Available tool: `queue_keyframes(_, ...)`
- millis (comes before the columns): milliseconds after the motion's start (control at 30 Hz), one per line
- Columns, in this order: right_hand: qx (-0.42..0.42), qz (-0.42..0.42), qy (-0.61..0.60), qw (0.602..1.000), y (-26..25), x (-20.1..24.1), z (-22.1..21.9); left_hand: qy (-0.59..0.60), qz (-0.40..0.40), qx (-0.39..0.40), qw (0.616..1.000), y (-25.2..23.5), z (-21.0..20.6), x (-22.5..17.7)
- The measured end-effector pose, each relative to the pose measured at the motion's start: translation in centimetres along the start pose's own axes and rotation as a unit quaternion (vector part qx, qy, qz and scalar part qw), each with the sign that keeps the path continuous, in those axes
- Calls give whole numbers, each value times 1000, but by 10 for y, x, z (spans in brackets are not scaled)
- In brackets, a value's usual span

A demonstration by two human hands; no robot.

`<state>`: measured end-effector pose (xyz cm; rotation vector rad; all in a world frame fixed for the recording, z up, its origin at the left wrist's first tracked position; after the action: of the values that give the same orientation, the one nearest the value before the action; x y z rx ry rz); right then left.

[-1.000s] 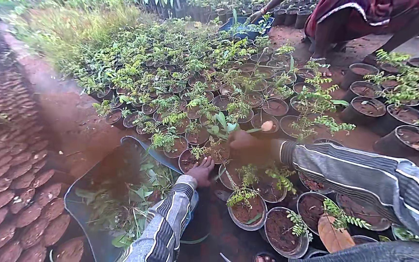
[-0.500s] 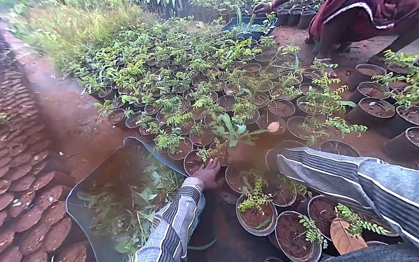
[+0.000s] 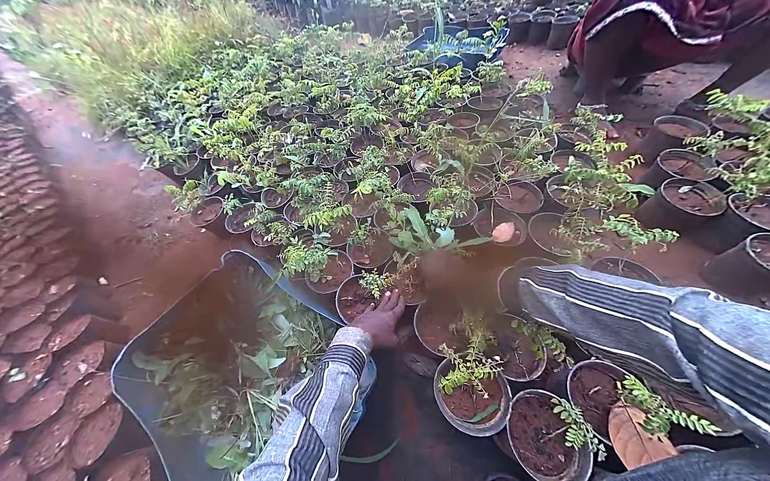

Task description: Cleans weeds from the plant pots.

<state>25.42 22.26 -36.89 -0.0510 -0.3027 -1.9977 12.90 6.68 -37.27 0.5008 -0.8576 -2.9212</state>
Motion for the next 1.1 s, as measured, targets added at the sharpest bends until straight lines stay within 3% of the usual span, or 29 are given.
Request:
queue_keyframes(133, 105, -25, -69, 992, 21, 24, 41, 12, -1, -10, 1000, 1, 0, 1)
queue_keyframes(767, 139, -38, 14, 989, 11, 49, 46, 25, 0, -11, 1000, 4, 2, -2)
queue_keyframes(1100, 167, 35, 138, 975, 13, 54, 40, 21, -3, -5, 1000, 2, 1, 0)
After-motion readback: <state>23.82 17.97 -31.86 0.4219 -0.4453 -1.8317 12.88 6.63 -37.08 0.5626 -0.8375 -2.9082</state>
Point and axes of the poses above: each hand's wrist, its own y-axis away from the middle knuckle, its own z-axis out of the back of the hand, x = y × z, the point moved 1 cm from there along -y, towards the middle knuckle, and after that the axes turned 8 degrees about -x, right-handed, at the moved point
